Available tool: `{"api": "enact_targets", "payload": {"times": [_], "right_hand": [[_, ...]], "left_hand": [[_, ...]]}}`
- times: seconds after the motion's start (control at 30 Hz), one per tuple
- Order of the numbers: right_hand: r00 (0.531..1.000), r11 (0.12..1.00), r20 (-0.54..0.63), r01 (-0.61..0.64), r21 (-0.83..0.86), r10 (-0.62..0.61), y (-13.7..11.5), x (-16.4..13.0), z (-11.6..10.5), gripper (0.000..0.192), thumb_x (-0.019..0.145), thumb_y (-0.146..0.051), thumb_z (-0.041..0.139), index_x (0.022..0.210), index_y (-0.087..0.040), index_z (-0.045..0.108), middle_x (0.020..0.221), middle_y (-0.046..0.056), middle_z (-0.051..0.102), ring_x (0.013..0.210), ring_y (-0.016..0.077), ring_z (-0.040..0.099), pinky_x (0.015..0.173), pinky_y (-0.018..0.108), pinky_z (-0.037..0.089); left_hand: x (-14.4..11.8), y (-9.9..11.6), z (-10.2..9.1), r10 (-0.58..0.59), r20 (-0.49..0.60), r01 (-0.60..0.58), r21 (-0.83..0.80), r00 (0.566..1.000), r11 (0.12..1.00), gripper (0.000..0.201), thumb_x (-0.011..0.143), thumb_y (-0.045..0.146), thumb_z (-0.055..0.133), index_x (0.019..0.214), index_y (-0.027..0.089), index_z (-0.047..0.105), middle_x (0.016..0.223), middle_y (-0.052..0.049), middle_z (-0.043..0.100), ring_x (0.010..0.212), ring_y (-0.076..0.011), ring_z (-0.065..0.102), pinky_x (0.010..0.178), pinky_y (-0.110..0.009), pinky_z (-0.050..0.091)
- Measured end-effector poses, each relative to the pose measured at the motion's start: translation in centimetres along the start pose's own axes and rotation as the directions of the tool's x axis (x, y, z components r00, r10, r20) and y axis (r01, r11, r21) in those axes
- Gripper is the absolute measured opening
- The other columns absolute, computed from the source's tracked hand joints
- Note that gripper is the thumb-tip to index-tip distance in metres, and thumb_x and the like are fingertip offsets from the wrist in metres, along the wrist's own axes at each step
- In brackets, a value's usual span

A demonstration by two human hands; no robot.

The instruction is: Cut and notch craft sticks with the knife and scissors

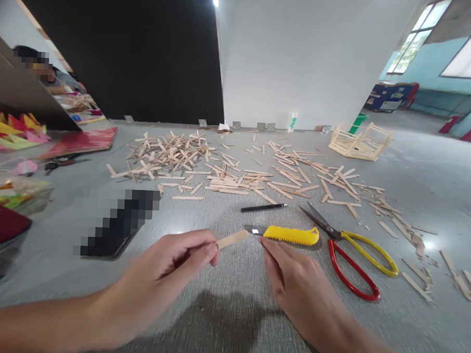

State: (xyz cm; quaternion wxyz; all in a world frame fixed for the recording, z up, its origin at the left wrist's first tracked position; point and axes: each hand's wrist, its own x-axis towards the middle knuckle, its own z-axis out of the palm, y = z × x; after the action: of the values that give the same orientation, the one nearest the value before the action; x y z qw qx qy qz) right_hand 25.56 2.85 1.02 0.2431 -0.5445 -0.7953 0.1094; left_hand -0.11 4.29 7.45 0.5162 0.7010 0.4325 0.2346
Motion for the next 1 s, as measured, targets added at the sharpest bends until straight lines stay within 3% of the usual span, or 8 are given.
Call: {"api": "enact_targets", "payload": {"times": [0.07, 0.17, 0.27, 0.33, 0.43, 0.6, 0.83, 1.0], "right_hand": [[0.997, 0.962, 0.054, -0.035, -0.271, 0.052, 0.4, 0.4, -1.2, 0.031, 0.108, -0.028, 0.045, 0.128, -0.021, 0.068, 0.123, 0.01, 0.074, 0.105, 0.0248, 0.072, 0.089, 0.039, 0.057], [0.948, 0.726, 0.085, -0.176, -0.665, 0.308, 1.9, 1.0, -4.4, 0.022, 0.1, -0.012, 0.051, 0.102, -0.019, 0.072, 0.108, 0.013, 0.07, 0.102, 0.0301, 0.069, 0.078, 0.041, 0.053], [0.879, 0.598, 0.049, -0.281, -0.75, 0.474, 4.8, 1.2, -7.6, 0.03, 0.092, -0.001, 0.052, 0.073, -0.018, 0.066, 0.08, 0.015, 0.065, 0.088, 0.0384, 0.07, 0.066, 0.043, 0.045], [0.811, 0.562, 0.078, -0.328, -0.759, 0.579, 7.0, 1.0, -8.7, 0.035, 0.092, -0.002, 0.053, 0.064, -0.02, 0.061, 0.066, 0.01, 0.061, 0.066, 0.0331, 0.069, 0.055, 0.037, 0.036], [0.774, 0.588, 0.149, -0.326, -0.74, 0.616, 9.8, 0.6, -8.7, 0.033, 0.09, 0.001, 0.057, 0.065, -0.02, 0.06, 0.068, 0.009, 0.064, 0.062, 0.0268, 0.068, 0.054, 0.033, 0.029], [0.769, 0.631, 0.175, -0.346, -0.695, 0.615, 11.6, 0.6, -8.1, 0.032, 0.084, 0.005, 0.056, 0.066, -0.022, 0.055, 0.064, 0.007, 0.063, 0.059, 0.0258, 0.067, 0.053, 0.032, 0.024], [0.879, 0.852, 0.239, -0.279, -0.444, 0.412, 10.5, 0.4, -9.6, 0.033, 0.099, -0.009, 0.044, 0.074, -0.025, 0.056, 0.074, 0.01, 0.072, 0.067, 0.021, 0.069, 0.065, 0.032, 0.043], [0.915, 0.899, 0.222, -0.244, -0.364, 0.338, 9.2, 0.4, -10.0, 0.033, 0.089, -0.001, 0.05, 0.069, -0.025, 0.062, 0.071, 0.011, 0.074, 0.065, 0.0236, 0.071, 0.062, 0.032, 0.046]], "left_hand": [[-0.4, 0.5, -0.3, -0.036, 0.005, 0.036, -0.012, 0.999, 0.999, 0.038, 0.111, 0.046, 0.04, 0.085, 0.022, 0.055, 0.063, 0.008, 0.029, 0.056, -0.0114, 0.028, 0.049, -0.025, 0.022], [-1.0, 1.1, -0.7, -0.086, -0.001, 0.086, -0.001, 0.996, 0.996, 0.042, 0.111, 0.052, 0.035, 0.091, 0.024, 0.06, 0.06, 0.008, 0.027, 0.055, -0.013, 0.027, 0.049, -0.027, 0.021], [-1.5, 1.5, -1.0, -0.061, -0.016, 0.061, 0.016, 0.998, 0.998, 0.042, 0.112, 0.051, 0.03, 0.098, 0.026, 0.061, 0.062, 0.007, 0.032, 0.057, -0.014, 0.032, 0.052, -0.027, 0.027], [-1.7, 1.8, -1.1, -0.02, -0.013, 0.02, 0.019, 1.0, 1.0, 0.039, 0.113, 0.047, 0.028, 0.102, 0.027, 0.061, 0.064, 0.007, 0.036, 0.058, -0.0143, 0.035, 0.055, -0.028, 0.03], [-1.8, 2.3, -1.2, -0.001, 0.014, 0.001, 0.029, 1.0, 1.0, 0.033, 0.113, 0.044, 0.03, 0.109, 0.028, 0.058, 0.068, 0.007, 0.04, 0.06, -0.0146, 0.037, 0.056, -0.028, 0.032], [-1.9, 2.9, -1.3, 0.045, 0.004, -0.045, 0.026, 0.999, 0.999, 0.029, 0.112, 0.043, 0.034, 0.108, 0.026, 0.056, 0.067, 0.008, 0.039, 0.057, -0.0138, 0.034, 0.054, -0.027, 0.032], [-2.0, 3.0, -1.6, 0.061, -0.076, -0.057, 0.056, 0.995, 0.997, 0.034, 0.111, 0.047, 0.035, 0.1, 0.024, 0.057, 0.066, 0.007, 0.039, 0.057, -0.0132, 0.035, 0.053, -0.027, 0.029], [-2.0, 2.9, -1.4, 0.091, -0.069, -0.09, 0.01, 0.993, 0.996, 0.049, 0.109, 0.052, 0.042, 0.071, 0.021, 0.039, 0.064, 0.006, 0.028, 0.057, -0.0119, 0.026, 0.05, -0.029, 0.02]]}}
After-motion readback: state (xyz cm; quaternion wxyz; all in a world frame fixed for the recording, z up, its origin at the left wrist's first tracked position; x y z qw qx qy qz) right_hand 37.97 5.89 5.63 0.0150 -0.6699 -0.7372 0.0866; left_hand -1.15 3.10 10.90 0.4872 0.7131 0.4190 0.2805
